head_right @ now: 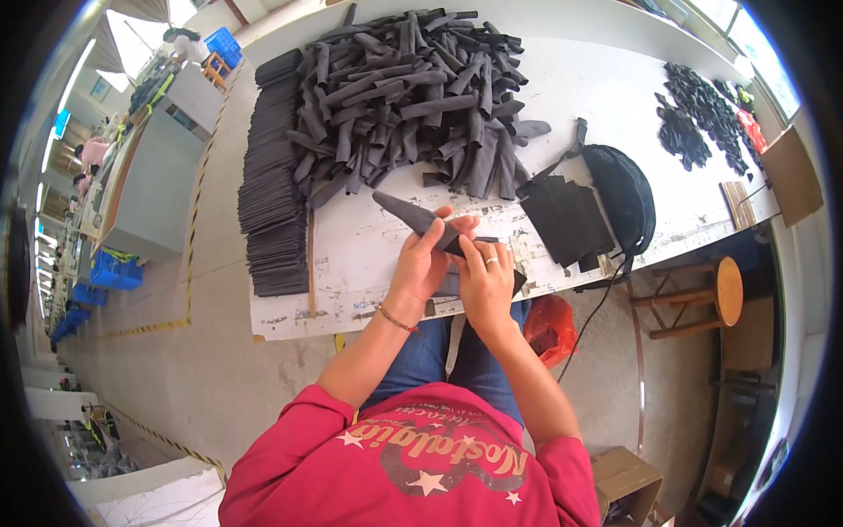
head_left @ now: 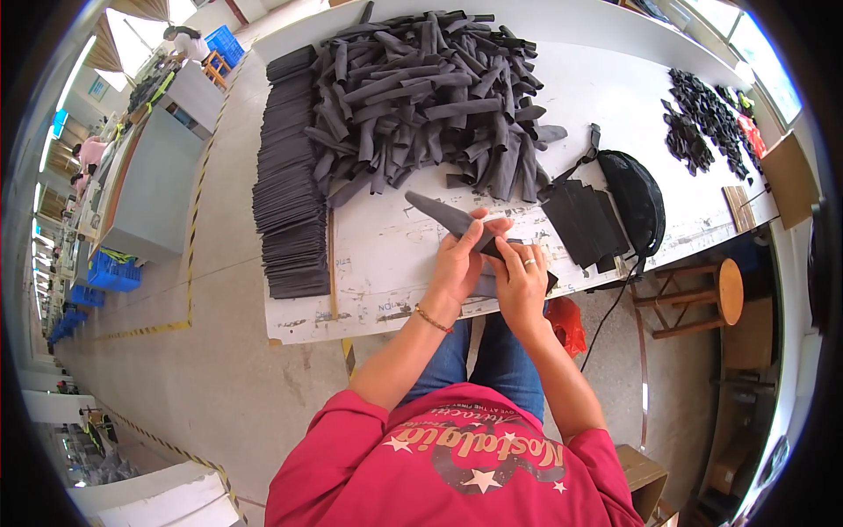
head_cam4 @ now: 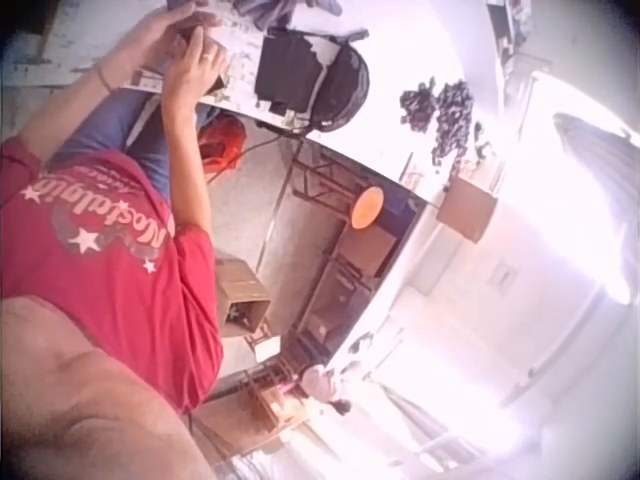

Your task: Assembling gray foam components by fitting them together at a factory workbench.

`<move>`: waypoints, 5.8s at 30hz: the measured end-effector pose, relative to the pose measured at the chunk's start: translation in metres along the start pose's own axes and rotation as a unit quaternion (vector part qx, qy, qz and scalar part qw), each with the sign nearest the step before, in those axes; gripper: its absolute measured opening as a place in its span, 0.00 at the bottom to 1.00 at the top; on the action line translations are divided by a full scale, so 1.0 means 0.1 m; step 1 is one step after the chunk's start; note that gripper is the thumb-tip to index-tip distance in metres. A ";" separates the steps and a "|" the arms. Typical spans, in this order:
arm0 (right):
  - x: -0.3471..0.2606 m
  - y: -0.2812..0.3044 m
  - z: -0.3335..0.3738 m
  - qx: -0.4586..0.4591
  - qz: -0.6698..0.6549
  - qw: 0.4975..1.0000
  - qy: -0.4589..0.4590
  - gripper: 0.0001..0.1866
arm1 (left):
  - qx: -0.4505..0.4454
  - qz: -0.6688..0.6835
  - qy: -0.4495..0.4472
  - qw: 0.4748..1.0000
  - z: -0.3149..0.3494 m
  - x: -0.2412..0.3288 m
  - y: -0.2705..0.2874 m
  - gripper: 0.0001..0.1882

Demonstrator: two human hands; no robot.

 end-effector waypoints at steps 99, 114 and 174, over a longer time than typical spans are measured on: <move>-0.01 0.03 -0.10 -0.130 -0.198 0.969 0.078 0.05 | 0.055 0.079 -0.135 0.986 0.13 0.04 -0.08 0.19; -0.08 0.04 -0.02 -0.120 -0.188 0.969 0.108 0.08 | 0.110 0.024 -0.180 0.977 0.15 0.49 -0.14 0.18; 0.06 -0.11 0.08 -0.238 -0.496 0.757 -0.354 0.15 | 0.162 -0.116 -0.142 0.970 0.33 0.45 0.06 0.07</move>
Point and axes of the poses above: each hand's wrist, its own z-axis away from the middle knuckle, its own y-axis out of the back of the hand, x = y × z, the point moved 1 cm from there along -z, towards the middle knuckle, and after that the axes turned 13 degrees about z, right-handed, at the moved point
